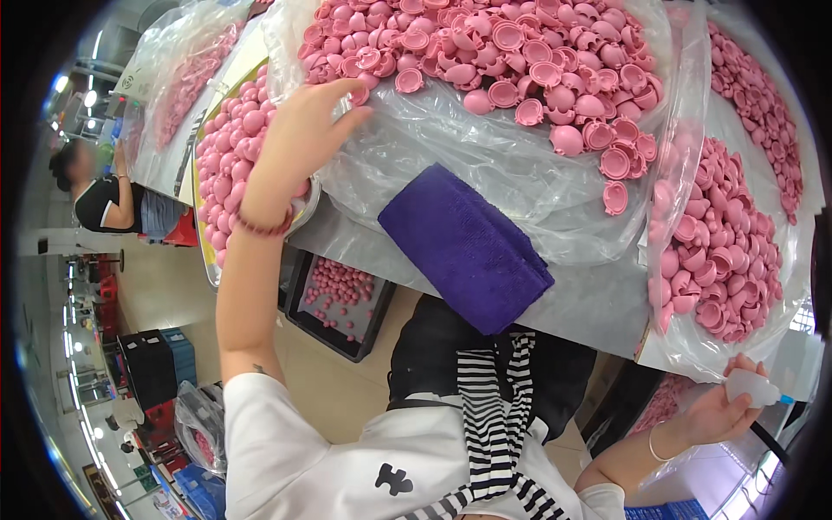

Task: Applying glue to plastic toy shells and pressing them together to assemble toys.

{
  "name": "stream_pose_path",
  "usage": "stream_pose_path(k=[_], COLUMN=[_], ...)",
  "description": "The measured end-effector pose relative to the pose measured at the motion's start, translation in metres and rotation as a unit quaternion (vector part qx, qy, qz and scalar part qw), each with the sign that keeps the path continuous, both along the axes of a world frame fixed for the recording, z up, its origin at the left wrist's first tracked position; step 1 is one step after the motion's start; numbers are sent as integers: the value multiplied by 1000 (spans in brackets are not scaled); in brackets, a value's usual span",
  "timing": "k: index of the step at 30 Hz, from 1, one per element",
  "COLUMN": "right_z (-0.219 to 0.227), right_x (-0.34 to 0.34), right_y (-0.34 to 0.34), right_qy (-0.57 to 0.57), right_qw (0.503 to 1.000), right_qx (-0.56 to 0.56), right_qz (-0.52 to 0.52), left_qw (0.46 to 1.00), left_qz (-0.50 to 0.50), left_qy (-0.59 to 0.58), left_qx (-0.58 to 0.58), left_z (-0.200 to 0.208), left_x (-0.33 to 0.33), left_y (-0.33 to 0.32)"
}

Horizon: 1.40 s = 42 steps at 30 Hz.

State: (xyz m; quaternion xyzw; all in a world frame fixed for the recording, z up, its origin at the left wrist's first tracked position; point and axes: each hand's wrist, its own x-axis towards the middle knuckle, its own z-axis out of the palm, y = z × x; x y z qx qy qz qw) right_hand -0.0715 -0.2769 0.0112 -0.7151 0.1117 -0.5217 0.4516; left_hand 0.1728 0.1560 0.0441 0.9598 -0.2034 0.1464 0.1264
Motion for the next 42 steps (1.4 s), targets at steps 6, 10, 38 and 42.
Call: stream_pose_path(k=[6,10,38,42], right_z=[-8,-1,3,3], right_x=[-14,-12,23,24], right_y=[18,64,111,113], right_qy=[4,48,-76,-74], right_qw=[987,949,953,954], right_qx=[31,194,-30,-31], right_qz=[160,242,291,289], left_qw=[997,907,476,535], left_qz=[17,-103,-255,-188], left_qy=[65,205,485,479], left_qx=[28,-353,-688,-671], left_z=[3,14,-43,-39], left_x=[-8,-67,-177,-178], left_y=[-19,-65,-156,-158])
